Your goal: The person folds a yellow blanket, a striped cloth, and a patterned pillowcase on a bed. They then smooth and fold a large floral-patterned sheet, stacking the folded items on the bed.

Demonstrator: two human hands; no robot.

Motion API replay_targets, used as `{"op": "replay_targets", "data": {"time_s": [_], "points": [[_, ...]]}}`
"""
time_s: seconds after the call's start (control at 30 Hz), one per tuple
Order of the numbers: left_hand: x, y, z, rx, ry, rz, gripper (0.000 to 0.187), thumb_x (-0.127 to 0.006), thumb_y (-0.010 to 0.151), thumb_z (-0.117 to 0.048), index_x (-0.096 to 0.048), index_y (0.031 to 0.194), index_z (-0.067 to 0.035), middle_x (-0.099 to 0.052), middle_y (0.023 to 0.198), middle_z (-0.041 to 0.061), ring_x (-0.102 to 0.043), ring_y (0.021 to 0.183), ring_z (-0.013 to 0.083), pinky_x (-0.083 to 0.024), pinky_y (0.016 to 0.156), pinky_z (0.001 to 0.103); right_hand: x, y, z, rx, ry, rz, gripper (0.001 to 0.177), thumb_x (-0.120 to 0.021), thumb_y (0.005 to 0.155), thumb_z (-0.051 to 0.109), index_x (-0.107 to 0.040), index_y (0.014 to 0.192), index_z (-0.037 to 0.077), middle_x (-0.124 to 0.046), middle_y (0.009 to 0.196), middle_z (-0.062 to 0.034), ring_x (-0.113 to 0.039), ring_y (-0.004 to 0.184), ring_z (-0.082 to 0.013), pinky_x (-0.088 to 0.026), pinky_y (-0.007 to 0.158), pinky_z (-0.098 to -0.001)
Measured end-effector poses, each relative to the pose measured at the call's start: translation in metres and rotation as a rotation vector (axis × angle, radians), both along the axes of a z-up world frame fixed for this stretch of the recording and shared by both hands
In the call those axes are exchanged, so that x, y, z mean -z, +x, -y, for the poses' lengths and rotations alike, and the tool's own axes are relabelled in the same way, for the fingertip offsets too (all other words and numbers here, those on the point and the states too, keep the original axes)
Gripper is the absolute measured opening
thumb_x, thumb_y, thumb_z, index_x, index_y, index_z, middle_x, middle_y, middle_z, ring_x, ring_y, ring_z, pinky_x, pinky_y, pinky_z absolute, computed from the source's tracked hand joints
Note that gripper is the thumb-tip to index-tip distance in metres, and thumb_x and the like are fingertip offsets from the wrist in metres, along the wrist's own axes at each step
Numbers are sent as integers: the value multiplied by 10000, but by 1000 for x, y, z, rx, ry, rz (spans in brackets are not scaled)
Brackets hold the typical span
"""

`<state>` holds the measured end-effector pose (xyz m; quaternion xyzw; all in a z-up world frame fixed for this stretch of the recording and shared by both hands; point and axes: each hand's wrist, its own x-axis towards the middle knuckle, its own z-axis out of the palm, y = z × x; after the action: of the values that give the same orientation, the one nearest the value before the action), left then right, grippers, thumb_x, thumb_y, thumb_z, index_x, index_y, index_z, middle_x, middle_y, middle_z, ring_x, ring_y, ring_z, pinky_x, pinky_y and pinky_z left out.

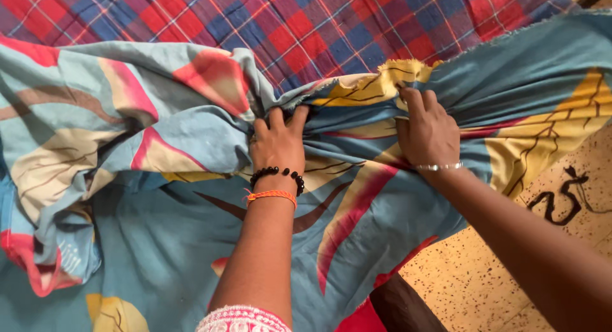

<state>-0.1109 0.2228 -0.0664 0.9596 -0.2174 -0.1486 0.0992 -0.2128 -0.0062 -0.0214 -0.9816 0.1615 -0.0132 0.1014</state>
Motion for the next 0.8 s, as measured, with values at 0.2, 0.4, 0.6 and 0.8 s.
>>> {"op": "replay_targets", "data": {"time_s": [0.2, 0.4, 0.6, 0.8], "points": [[-11, 2, -9, 18, -45, 55, 428, -542, 932, -116, -584, 1302, -327, -569, 1139, 89, -593, 1037, 355, -561, 801, 469, -6, -9, -4, -17, 39, 28, 563, -692, 839, 117, -567, 1386, 153, -580, 1227, -95, -541, 1150, -328, -389, 880, -480], [-19, 8, -16, 10, -84, 97, 337, -579, 919, -95, -646, 1193, -279, -596, 1065, 76, -607, 991, 333, -558, 771, 463, -12, -4, -2, -100, 70, 50, 657, -694, 768, 95, -565, 1407, 182, -572, 1323, -87, -516, 1201, -335, -366, 879, -492], [-31, 14, -38, -4, -140, 115, 324, -676, 824, -83, -694, 1107, -239, -592, 1010, 73, -598, 979, 325, -551, 771, 464, -25, 7, -3, -153, 142, 25, 534, -655, 834, 22, -660, 1326, 228, -642, 1278, 6, -574, 1142, -267, -390, 865, -440], [-35, 27, -66, -28, -110, 196, 287, -679, 857, -70, -696, 1098, -223, -586, 1017, 64, -587, 988, 315, -531, 779, 466, -47, 31, -23, -270, 195, 92, 502, -659, 851, 27, -694, 1317, 209, -668, 1273, 20, -608, 1115, -247, -436, 834, -409]]}}
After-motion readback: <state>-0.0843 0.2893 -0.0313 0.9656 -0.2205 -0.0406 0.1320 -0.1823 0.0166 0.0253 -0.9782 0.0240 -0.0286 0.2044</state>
